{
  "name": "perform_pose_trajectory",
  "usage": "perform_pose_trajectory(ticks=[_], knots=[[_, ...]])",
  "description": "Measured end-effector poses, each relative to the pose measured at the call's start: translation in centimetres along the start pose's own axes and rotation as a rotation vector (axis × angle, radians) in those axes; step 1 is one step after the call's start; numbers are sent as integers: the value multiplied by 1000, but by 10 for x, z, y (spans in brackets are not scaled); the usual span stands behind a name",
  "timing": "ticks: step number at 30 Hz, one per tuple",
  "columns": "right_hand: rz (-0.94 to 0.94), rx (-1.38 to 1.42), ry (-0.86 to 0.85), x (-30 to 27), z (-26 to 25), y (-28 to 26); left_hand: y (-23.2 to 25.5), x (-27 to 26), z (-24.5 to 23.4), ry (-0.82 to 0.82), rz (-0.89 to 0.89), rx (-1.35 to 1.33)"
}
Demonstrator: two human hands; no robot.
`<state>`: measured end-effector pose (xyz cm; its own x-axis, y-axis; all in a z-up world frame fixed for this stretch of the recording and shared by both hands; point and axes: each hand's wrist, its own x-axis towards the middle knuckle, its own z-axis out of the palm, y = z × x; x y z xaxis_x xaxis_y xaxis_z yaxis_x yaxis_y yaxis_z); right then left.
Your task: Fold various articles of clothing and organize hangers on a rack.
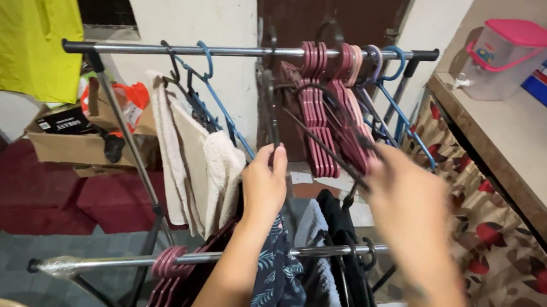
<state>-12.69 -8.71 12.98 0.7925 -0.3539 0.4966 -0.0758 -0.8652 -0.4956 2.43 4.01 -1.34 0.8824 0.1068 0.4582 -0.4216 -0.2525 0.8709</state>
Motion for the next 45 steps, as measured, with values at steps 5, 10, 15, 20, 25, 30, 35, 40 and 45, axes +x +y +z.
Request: perform_pose_trajectory(ticks=[5, 10, 15, 20, 25, 30, 35, 40, 45], knots=[[255, -51, 65, -46, -81, 51, 20, -18, 0, 38, -45, -10], [78, 214, 325, -39, -89, 112, 54, -61, 5, -9, 63, -44], [176, -233, 230, -22, -95, 79, 90, -78, -5, -109, 60, -110], [216, -263, 200, -17, -87, 86, 100, -83, -15, -141, 16, -188], [191, -296, 190, -16, -98, 85, 114, -93, -28, -162, -4, -176], [79, -198, 170, 4, -78, 106, 127, -103, -35, -166, 37, -214], [312, -306, -6, 36, -44, 97, 147, -110, -43, -204, 1, -250], [201, -197, 71, 84, 31, 122, 160, -120, -51, -222, 23, -288], [118, -158, 89, 105, 85, 147, 167, -127, -58, -209, 83, -307]])
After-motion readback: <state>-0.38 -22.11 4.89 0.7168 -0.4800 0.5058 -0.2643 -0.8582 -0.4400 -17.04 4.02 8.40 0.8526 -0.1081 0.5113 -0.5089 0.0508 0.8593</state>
